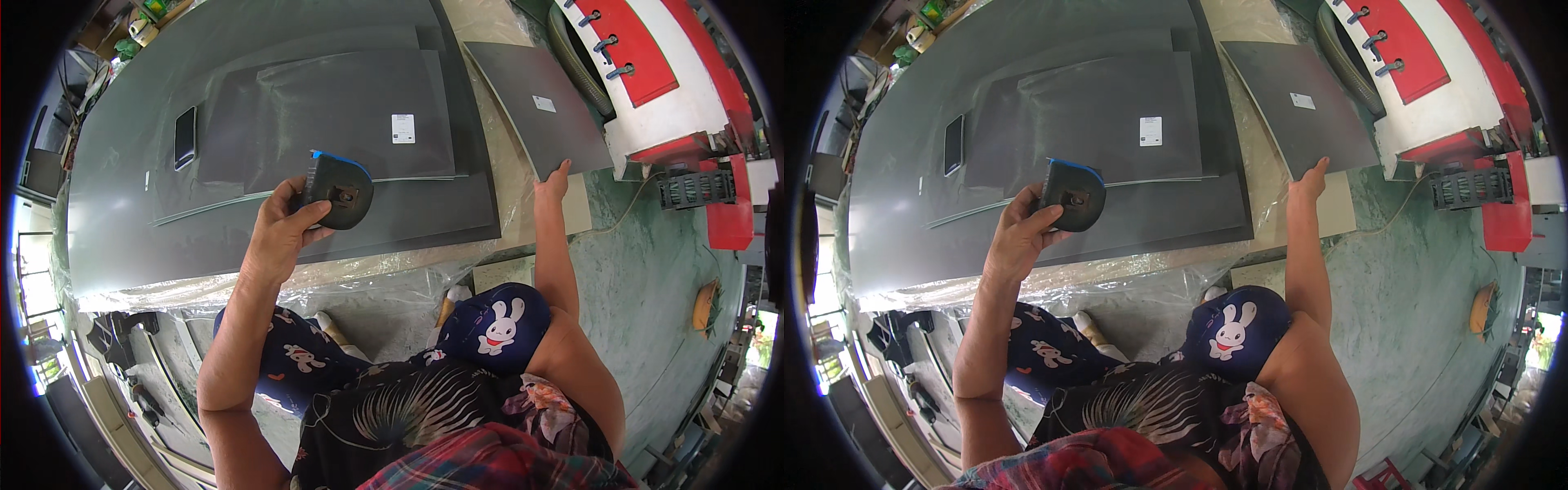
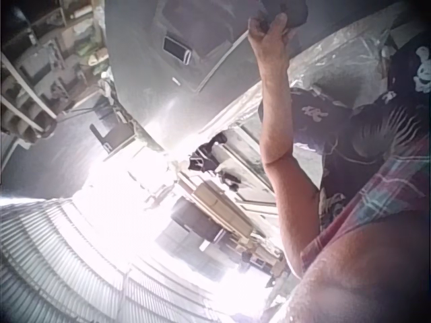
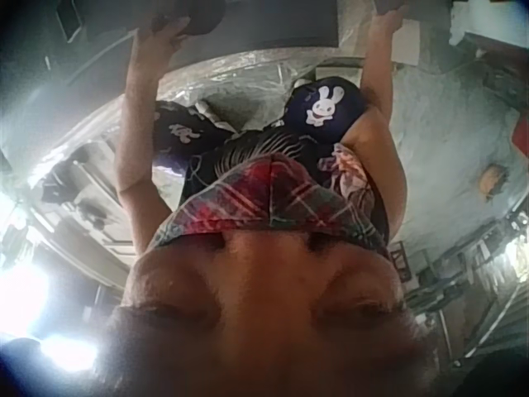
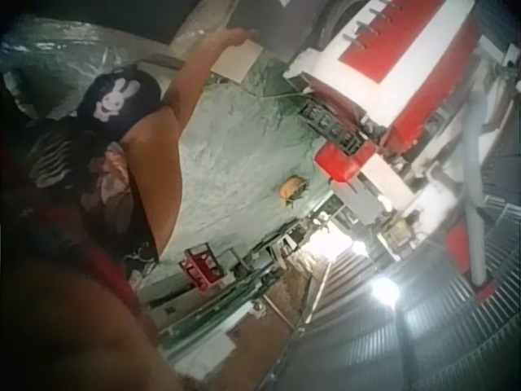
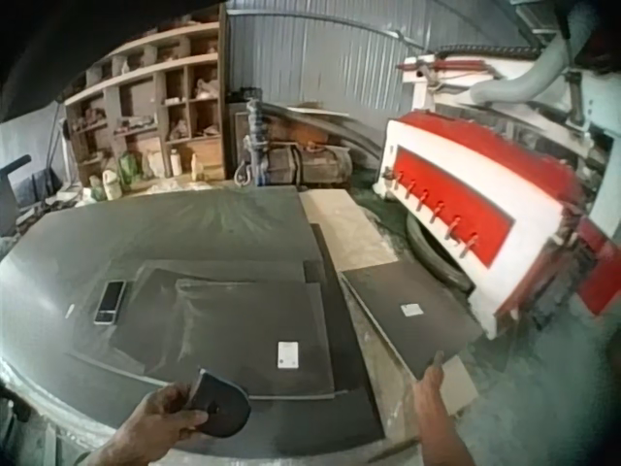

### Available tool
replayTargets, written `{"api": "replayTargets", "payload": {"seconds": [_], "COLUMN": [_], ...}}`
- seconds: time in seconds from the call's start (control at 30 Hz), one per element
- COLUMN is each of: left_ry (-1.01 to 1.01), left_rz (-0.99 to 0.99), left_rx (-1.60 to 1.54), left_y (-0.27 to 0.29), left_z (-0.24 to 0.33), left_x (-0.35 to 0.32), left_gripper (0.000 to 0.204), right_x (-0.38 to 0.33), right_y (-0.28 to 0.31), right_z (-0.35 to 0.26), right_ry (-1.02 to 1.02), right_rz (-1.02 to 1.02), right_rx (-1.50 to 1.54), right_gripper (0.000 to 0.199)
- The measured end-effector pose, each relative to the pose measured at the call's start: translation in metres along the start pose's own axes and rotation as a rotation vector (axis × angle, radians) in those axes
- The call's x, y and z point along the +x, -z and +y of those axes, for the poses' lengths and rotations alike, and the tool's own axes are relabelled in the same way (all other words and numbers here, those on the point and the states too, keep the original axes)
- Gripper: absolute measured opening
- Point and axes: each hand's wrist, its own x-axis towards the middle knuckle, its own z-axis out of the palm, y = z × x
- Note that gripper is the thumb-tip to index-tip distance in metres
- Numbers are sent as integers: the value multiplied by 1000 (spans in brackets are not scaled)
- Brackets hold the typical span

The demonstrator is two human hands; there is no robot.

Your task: Measuring a gray rectangular panel using a tape measure in a manufacturing setting.

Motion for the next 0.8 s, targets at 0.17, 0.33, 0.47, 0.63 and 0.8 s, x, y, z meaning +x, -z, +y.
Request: {"api": "replayTargets", "payload": {"seconds": [0.17, 0.33, 0.47, 0.63, 0.8], "left_ry": [-6, 13, 13, 5, 14], "left_rz": [-12, -3, -11, -24, 7], "left_rx": [-8, 25, 20, 43, 53], "left_y": [0, 0, 2, -2, 2], "left_z": [0, 0, -1, -1, 2], "left_x": [2, 3, 3, 7, 8], "left_gripper": [42, 43, 44, 44, 45], "right_x": [10, 19, 9, 16, 5], "right_y": [6, 18, 17, 34, 35], "right_z": [13, 40, 43, 41, 21], "right_ry": [86, 86, -31, -174, -367], "right_rz": [112, 68, 175, -76, -275], "right_rx": [85, 122, -75, -64, -248], "right_gripper": [59, 53, 39, 32, 35]}}
